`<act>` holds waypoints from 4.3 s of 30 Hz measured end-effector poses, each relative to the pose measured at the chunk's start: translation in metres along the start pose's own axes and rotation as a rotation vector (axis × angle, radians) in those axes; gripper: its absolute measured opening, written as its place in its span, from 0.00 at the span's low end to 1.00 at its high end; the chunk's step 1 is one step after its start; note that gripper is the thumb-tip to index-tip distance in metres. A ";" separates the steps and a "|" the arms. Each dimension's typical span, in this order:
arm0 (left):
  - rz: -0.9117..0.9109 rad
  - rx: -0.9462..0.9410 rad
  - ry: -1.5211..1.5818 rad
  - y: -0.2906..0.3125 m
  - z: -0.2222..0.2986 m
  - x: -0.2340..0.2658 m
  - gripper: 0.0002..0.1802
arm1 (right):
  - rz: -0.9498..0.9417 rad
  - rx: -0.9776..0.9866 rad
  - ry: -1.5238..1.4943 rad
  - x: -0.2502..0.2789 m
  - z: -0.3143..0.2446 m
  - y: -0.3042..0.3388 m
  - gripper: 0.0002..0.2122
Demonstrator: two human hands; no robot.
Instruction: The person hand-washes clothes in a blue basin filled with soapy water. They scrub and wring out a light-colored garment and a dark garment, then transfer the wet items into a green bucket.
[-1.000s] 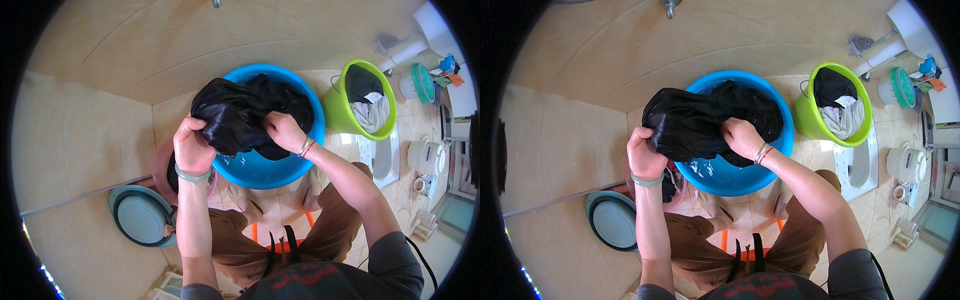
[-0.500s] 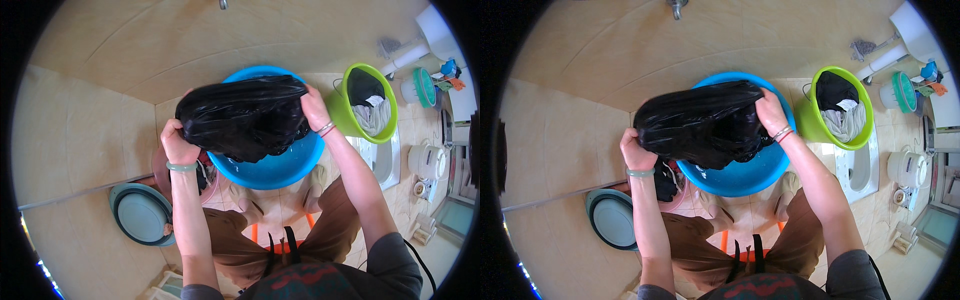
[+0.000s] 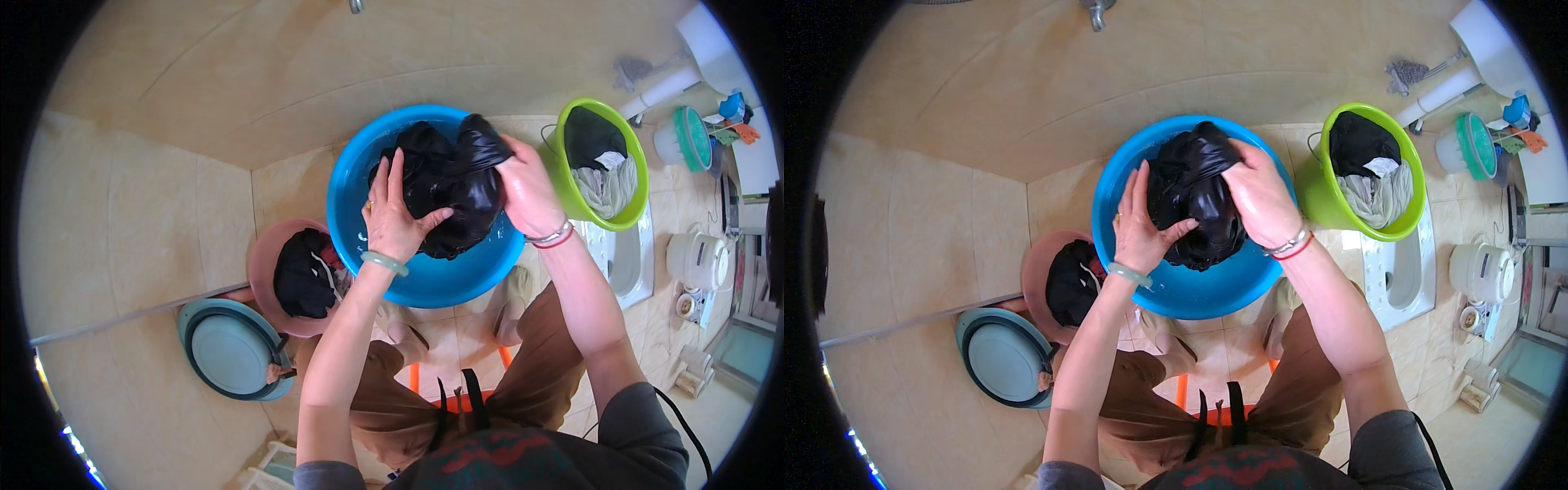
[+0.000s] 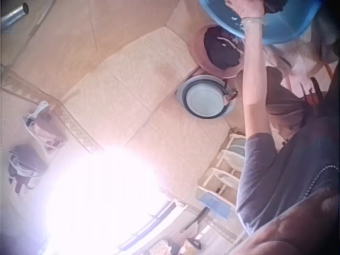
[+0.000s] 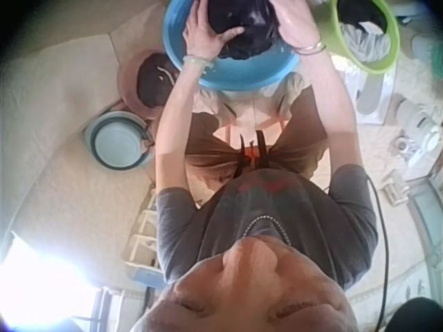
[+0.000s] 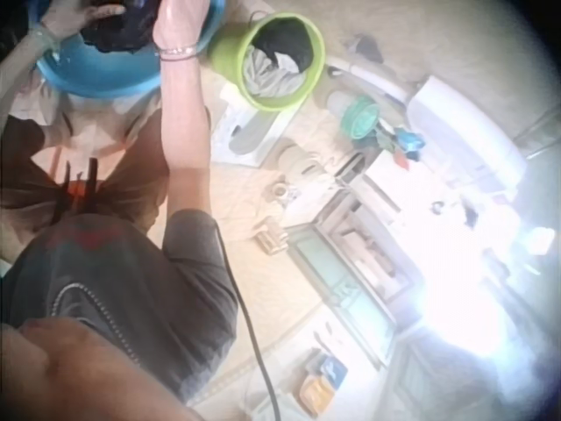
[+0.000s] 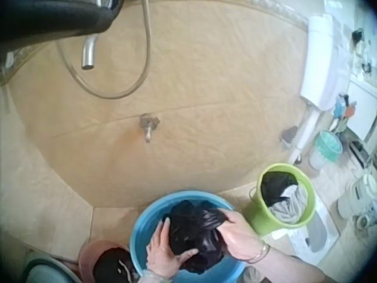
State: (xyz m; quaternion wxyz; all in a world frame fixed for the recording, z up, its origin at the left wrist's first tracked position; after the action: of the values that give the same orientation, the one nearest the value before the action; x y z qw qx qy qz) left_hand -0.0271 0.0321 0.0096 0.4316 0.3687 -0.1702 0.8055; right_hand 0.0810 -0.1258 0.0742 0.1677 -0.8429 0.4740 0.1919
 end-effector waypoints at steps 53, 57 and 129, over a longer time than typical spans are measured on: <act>-0.720 0.571 1.453 -0.023 0.031 0.035 0.25 | -0.443 -0.153 0.800 0.042 0.032 0.003 0.15; -0.718 0.597 1.437 -0.021 0.028 0.038 0.24 | -0.330 -0.438 0.623 0.037 0.027 0.005 0.11; -0.357 0.096 1.124 0.051 -0.009 -0.060 0.24 | -0.357 0.315 0.978 -0.024 0.050 0.125 0.31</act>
State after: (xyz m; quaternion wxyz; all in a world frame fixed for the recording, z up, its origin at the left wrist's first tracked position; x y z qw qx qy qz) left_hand -0.0518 -0.0260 -0.0390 0.5673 -0.0725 0.1858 0.7990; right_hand -0.0464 -0.1461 0.0295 0.0818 -0.8658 0.3693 -0.3277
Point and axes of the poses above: each hand's wrist, its own y-axis away from the middle knuckle, its own x-axis out of the back of the hand, z = x × y, the point moved 1 cm from there along -y, towards the middle knuckle, and after that the axes turned 15 degrees about x, right-handed, at the moved point
